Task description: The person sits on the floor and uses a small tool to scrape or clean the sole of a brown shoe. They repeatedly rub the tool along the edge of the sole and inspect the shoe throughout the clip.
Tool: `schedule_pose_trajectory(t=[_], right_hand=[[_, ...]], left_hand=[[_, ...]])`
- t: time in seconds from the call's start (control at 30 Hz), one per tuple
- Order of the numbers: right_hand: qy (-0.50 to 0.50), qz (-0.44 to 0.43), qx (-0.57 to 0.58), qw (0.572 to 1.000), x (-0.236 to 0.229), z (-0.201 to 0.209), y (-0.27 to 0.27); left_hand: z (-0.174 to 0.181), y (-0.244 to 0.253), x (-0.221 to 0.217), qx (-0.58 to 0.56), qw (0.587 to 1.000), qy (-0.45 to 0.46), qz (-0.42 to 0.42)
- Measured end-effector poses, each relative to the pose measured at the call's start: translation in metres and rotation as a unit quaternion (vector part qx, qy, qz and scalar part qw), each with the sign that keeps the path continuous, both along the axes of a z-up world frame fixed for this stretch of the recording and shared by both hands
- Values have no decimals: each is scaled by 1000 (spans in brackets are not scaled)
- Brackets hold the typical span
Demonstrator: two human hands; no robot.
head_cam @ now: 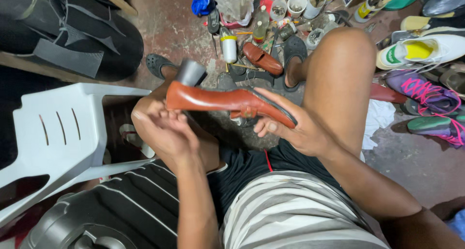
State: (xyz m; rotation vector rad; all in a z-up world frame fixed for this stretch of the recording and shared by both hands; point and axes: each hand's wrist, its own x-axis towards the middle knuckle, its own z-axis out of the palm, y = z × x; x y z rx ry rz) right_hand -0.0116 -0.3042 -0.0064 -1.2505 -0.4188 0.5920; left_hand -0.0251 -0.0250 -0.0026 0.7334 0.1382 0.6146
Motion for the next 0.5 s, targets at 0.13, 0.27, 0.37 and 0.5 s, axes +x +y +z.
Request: schedule_pose_trajectory(t=[0.13, 0.27, 0.37, 0.5], right_hand=[[6, -33, 28, 999, 16, 10, 9], [6, -32, 12, 999, 9, 13, 19], [19, -28, -19, 999, 10, 18, 25], [-42, -18, -94, 995, 46, 3, 27]], left_hand=[[-3, -43, -18, 220, 958, 180, -41], [23, -64, -28, 536, 839, 90, 14], [70, -73, 8, 529, 834, 135, -81], [80, -72, 50, 444, 825, 220, -272]])
